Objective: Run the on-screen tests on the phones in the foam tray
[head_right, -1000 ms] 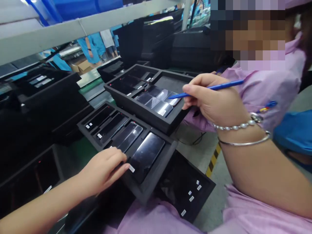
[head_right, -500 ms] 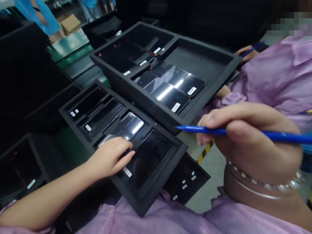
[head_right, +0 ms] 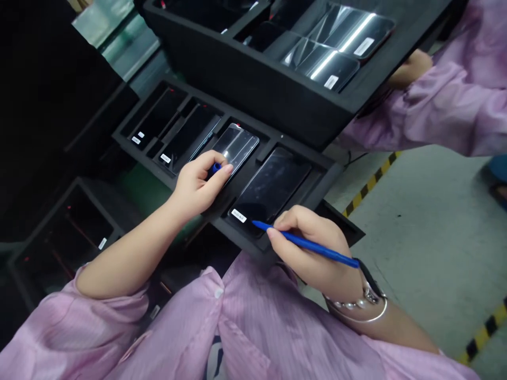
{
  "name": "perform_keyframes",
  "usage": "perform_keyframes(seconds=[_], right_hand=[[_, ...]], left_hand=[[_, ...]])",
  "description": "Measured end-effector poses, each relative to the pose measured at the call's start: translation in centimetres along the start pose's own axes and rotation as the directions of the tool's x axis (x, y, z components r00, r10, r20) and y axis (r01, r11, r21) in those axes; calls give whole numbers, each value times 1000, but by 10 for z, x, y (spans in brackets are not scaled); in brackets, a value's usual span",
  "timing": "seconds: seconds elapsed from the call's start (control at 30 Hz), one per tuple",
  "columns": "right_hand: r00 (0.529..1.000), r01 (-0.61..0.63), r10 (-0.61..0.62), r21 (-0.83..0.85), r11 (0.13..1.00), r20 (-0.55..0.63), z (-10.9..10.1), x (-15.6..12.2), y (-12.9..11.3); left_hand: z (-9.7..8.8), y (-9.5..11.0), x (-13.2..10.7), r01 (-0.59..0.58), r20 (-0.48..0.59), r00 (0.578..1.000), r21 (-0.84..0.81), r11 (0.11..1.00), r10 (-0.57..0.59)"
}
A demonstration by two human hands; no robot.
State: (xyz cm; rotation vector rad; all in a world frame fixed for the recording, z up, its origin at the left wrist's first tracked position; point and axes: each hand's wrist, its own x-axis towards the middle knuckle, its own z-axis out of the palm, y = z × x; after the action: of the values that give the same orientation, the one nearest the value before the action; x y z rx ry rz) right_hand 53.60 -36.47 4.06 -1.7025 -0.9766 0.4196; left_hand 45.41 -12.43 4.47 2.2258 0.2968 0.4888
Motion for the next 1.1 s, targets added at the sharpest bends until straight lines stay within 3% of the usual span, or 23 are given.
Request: perform_keyframes(seconds=[0.2,0.43,0.63,0.73,0.83,0.93,1.03,1.1], right_hand=[[995,-42,12,-294,955,-102,13,-7,-11],[975,-142,82,-297,944,-207,25,-9,-19],[977,-153,96,-315,937,-191,28,-13,-15],[976,-156,104,-280,947,-192,24,-18,-11],[960,-131,109,-71,989,-259,23,-13,-14],[961,-69,105,146,987,-256,35,13,-25],[979,-78,109,182,980,-171,60,53,-36],[991,-57,70,112,992,-115,78,75,-37]], left_hand=[[-3,-4,-3,-35,23,999,1,999,35],[-3,-5,-2,-48,31,998,-42,998,49],[2,-8,-2,-43,66,997,-69,997,47],[1,-6,-2,-28,22,999,-61,998,30],[-14,-6,-3,31,-69,997,1,1000,-31],[-42,-14,-7,121,-135,986,170,978,-98],[-71,-30,-17,241,-191,966,415,877,-175],[-84,-40,-26,312,-222,948,523,793,-227]])
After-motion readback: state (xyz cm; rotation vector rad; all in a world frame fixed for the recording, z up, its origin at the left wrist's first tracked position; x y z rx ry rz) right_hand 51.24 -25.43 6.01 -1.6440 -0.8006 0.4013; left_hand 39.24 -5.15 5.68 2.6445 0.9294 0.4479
